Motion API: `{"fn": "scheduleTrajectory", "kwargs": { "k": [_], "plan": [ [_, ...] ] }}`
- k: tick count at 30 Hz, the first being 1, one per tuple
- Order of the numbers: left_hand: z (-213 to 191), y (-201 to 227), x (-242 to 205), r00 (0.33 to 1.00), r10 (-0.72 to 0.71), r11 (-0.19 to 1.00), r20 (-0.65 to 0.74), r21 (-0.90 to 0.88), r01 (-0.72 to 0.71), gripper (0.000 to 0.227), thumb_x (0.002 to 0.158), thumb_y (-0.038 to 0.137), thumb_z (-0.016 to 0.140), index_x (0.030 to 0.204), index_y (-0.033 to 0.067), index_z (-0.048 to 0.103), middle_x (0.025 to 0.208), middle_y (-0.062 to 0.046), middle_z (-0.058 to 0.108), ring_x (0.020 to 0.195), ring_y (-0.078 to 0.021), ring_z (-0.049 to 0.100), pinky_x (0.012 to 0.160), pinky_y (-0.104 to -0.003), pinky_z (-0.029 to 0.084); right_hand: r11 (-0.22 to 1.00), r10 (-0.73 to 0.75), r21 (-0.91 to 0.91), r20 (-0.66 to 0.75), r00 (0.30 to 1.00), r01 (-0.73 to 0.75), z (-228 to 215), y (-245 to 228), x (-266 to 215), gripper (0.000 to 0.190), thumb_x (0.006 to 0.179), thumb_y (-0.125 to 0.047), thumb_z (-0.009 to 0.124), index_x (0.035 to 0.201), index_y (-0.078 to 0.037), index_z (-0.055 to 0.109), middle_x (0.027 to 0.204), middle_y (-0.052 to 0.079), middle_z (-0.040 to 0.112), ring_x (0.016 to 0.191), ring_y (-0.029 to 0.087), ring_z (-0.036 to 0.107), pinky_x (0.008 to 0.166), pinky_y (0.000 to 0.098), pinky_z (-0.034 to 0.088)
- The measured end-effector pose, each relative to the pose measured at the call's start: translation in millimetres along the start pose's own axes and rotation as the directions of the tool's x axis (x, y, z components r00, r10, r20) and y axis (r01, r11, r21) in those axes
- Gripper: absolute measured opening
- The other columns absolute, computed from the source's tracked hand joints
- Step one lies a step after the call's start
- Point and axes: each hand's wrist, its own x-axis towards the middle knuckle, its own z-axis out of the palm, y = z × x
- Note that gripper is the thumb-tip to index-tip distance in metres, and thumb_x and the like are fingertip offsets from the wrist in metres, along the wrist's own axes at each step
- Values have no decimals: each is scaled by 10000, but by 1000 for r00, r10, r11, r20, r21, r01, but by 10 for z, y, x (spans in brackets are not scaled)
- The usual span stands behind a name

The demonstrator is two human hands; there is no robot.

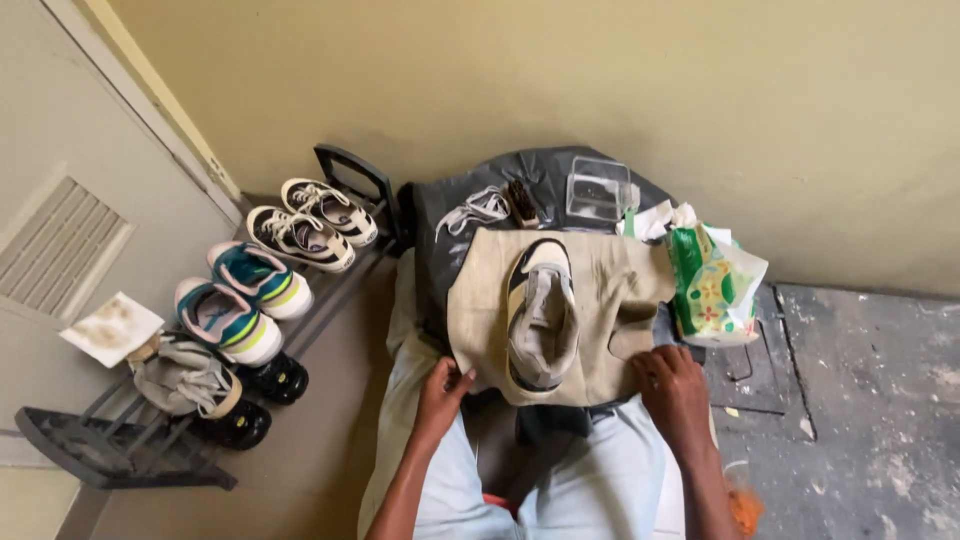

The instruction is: The person cleans a white sneaker using a green brush and a cloth, then removes the laces and re-laces the shoe. The person scrubs the upper and sides of the shoe, wipes it with a cloth, and threads the laces through the eyelets.

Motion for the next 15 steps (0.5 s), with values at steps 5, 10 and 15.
{"fn": "scheduleTrajectory", "kwargs": {
  "k": [5,10,15],
  "plan": [
    [23,551,-227,999,-32,972,13,-234,34,228,939,191,788,1046,73,625,888,-13,676,826,-117,627,812,-284,550,1000,-1,-17,25,1000,2,-114,-196,161,172,922,-352,754,961,-185,740,903,19,624,858,247,597,693,361,435],
    [-24,662,-273,999,-30,956,-22,-294,22,177,958,177,779,982,108,617,861,38,635,816,-89,608,820,-264,518,992,-79,-100,-29,996,76,9,-292,236,159,942,-311,740,920,-156,711,883,34,598,870,255,557,704,369,378],
    [-107,1109,-446,1000,-5,949,-16,-314,-1,157,958,126,756,1072,54,675,878,-27,690,823,-112,635,811,-287,531,996,78,67,-220,972,-65,141,-317,184,88,931,-87,774,889,-118,703,830,40,601,740,261,609,671,358,473]
  ]
}}
